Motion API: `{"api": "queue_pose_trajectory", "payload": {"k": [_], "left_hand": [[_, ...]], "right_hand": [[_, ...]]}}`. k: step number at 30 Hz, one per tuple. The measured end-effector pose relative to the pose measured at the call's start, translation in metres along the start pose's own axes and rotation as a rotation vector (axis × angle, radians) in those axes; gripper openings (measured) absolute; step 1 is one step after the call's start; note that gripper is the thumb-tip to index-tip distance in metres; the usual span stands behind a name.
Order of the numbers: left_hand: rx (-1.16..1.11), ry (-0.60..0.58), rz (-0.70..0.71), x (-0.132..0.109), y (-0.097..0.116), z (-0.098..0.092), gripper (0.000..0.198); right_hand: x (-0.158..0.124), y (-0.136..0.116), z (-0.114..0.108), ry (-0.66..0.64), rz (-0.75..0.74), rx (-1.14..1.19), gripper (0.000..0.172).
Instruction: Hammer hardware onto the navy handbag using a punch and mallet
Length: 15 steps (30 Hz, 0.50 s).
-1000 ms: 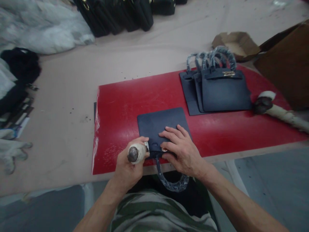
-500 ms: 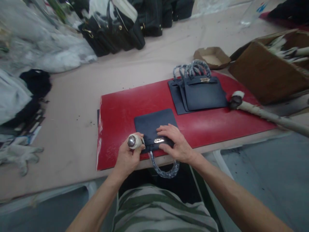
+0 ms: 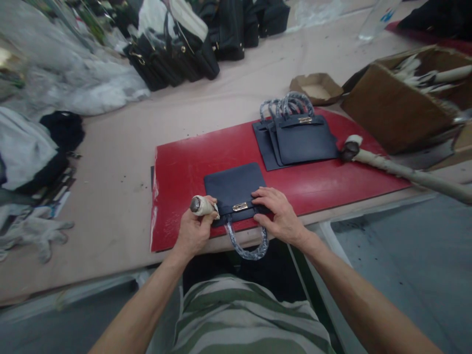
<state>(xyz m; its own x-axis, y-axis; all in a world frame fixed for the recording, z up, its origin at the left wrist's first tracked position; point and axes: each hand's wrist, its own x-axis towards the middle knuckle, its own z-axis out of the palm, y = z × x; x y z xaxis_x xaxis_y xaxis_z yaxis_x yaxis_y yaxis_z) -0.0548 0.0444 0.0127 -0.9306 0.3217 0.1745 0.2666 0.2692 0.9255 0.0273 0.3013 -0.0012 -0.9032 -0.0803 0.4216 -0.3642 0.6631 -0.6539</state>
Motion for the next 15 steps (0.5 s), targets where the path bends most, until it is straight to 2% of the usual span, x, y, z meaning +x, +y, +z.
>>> {"api": "queue_pose_trajectory", "payload": {"k": [10,13,15], "left_hand": [[0.047,-0.074,0.026,0.001,-0.004,-0.002,0.020],[0.149,-0.067,-0.010,-0.003,-0.003,-0.004,0.025],[0.280,-0.077,0.025,-0.007,-0.012,-0.008,0.027]], "right_hand": [[0.003,0.003,-0.001,-0.019,0.019,0.018,0.027],[0.000,-0.004,-0.001,0.017,0.040,0.036,0.026],[-0.003,-0.009,-0.001,0.026,0.067,0.072,0.027]]}}
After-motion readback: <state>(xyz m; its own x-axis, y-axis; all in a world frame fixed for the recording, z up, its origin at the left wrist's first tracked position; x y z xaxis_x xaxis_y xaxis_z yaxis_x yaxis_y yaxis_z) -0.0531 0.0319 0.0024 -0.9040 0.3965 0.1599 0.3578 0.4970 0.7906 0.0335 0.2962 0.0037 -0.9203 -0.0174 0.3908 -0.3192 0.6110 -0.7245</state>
